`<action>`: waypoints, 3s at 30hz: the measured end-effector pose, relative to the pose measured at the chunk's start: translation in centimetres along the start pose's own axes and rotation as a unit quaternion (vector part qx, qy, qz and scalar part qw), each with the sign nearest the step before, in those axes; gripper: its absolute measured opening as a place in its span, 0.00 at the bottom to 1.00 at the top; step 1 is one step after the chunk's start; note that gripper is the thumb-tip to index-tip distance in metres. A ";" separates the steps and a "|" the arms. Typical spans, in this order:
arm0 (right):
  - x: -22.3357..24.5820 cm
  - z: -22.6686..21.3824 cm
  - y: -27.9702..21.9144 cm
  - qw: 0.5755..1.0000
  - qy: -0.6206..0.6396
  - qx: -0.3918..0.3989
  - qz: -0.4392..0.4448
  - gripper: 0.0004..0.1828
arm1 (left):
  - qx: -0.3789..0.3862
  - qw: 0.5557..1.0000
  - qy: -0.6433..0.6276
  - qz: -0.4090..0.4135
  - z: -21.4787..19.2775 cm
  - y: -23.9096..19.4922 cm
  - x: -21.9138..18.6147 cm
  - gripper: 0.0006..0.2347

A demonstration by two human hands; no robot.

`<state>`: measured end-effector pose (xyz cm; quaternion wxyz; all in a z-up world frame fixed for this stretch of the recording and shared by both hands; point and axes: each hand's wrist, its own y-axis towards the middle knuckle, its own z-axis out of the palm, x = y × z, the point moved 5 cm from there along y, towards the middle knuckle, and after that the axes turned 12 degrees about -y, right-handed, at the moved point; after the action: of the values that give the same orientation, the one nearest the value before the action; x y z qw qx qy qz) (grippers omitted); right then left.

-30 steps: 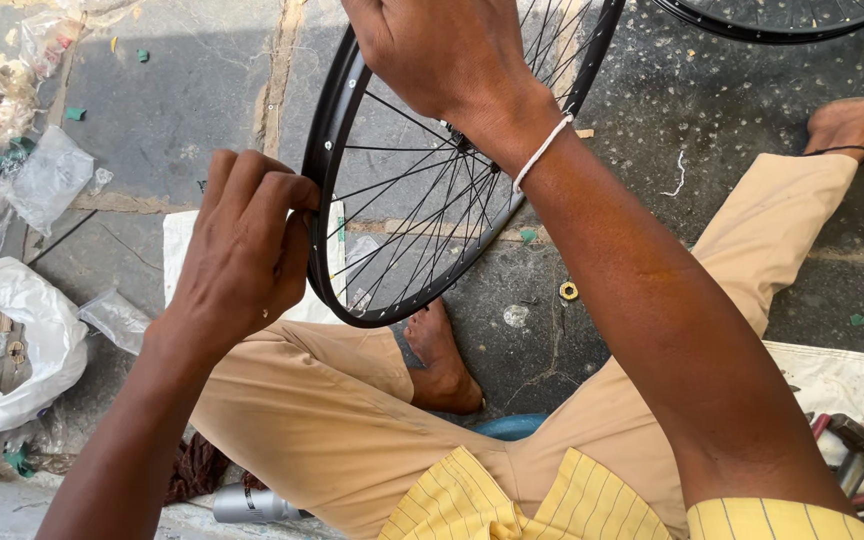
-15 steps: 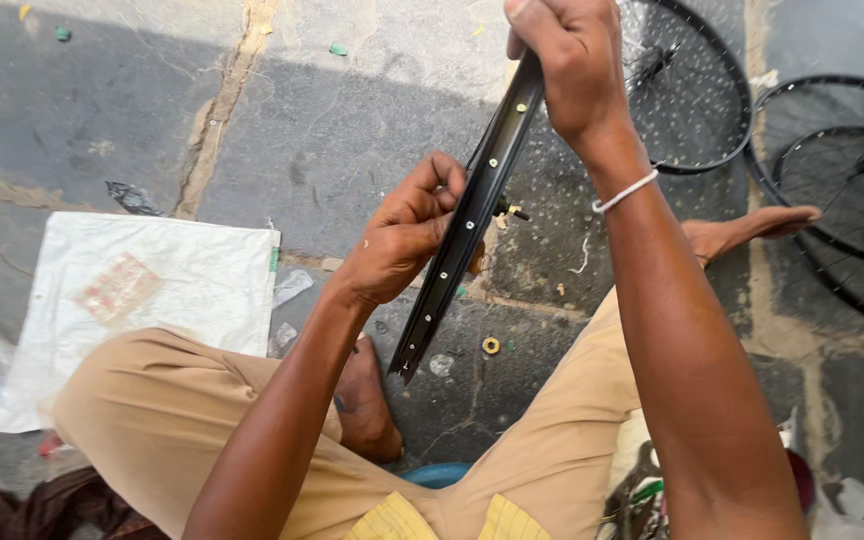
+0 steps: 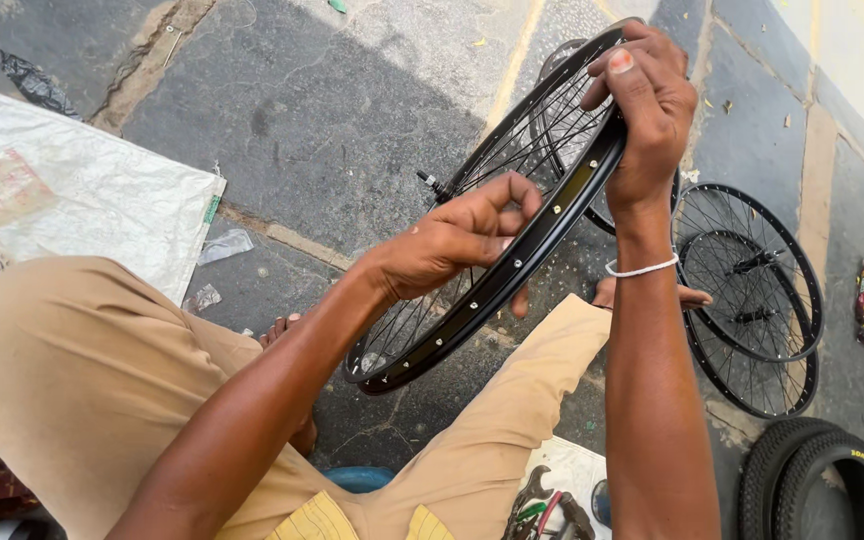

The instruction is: The person sits on the ground and works on a bicycle wheel, using their hands to manipulate the rim and spokes. They appear to be adjusting or securing components on the wheel's rim, possibly involving a small metal piece or valve.

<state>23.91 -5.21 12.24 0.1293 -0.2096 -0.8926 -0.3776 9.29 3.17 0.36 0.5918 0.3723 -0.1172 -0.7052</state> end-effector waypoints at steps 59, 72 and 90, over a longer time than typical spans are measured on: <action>-8.2 16.1 -44.3 0.740 0.019 -0.058 0.669 0.20 | -0.402 0.801 0.429 0.115 9.5 -9.1 1.6 0.19; 5.8 -4.8 -25.4 0.842 0.146 -0.296 0.428 0.11 | -0.387 0.817 0.422 0.063 8.9 -10.1 0.7 0.17; -0.4 1.6 -37.5 0.710 0.251 -0.318 0.576 0.09 | -0.370 0.741 0.556 0.073 9.0 -11.7 -0.8 0.19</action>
<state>6.41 -27.68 -12.25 0.4668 -0.6097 -0.3602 -0.5298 -5.38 4.59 -0.21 0.6926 0.4404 0.4759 -0.3160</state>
